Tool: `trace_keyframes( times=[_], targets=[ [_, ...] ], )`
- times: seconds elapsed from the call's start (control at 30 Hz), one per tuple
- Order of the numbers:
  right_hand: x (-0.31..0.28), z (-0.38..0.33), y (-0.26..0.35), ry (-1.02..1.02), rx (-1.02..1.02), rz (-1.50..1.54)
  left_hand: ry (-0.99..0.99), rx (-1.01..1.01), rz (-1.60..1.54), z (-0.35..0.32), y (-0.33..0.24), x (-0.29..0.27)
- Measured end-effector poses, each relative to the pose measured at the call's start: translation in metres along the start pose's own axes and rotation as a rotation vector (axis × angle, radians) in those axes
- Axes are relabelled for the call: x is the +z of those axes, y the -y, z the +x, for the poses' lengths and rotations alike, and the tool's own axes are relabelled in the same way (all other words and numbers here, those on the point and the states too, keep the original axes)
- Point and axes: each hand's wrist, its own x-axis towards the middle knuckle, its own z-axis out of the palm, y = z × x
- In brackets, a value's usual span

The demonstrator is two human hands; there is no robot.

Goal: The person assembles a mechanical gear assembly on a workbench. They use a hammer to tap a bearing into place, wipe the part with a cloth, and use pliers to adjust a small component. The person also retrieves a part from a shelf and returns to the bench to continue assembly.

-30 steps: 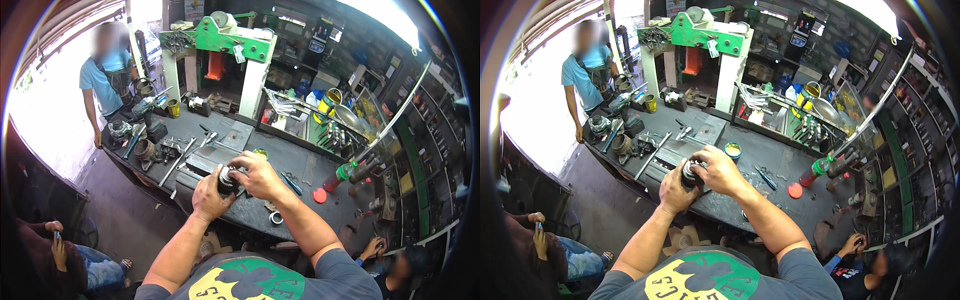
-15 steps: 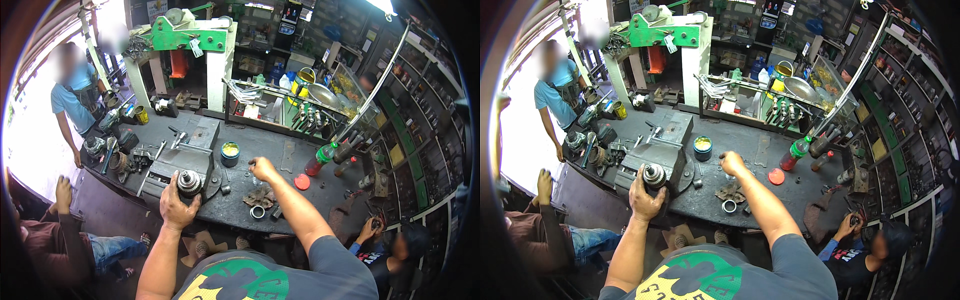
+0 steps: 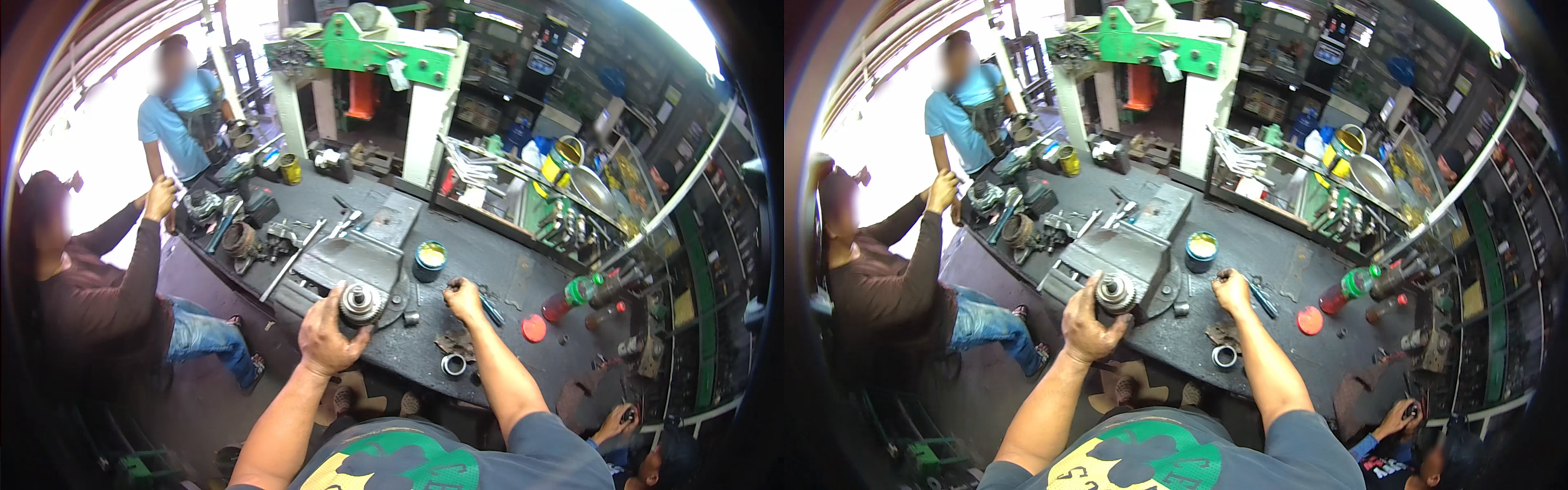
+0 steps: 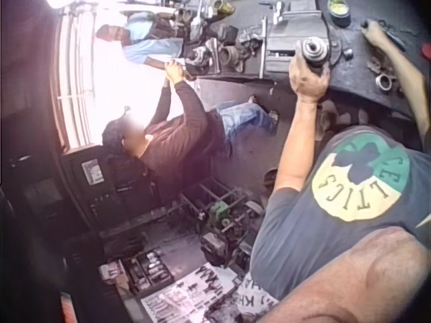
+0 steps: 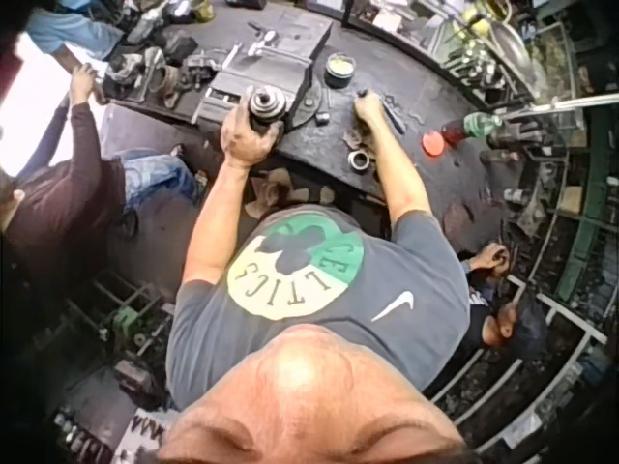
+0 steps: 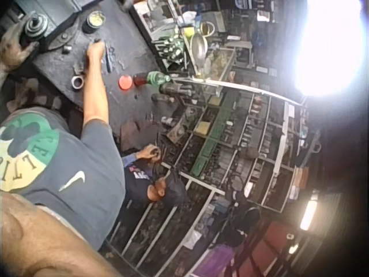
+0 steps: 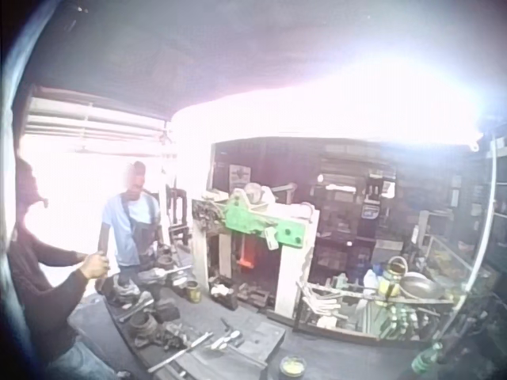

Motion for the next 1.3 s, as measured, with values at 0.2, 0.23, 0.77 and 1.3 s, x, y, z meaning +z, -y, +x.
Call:
trace_keyframes(
  times=[0.2, 0.23, 0.77, 1.3],
  targets=[
    [-0.058, -0.11, 0.185, 0.246, -0.433, 0.72, 0.002, 0.018, -0.031, 0.0, 0.0, -0.002],
    [-0.067, -0.127, 0.207, 0.341, -0.453, 0.723, 0.015, 0.022, -0.034, 0.001, -0.001, -0.003],
    [-0.044, -0.176, 0.268, 0.153, -0.78, 0.179, 0.072, -0.043, -0.14, -0.001, 0.001, -0.008],
    [-0.05, -0.162, 0.235, 0.16, -0.688, 0.37, 0.06, -0.244, -0.626, 0.058, -0.027, -0.039]
  ],
)
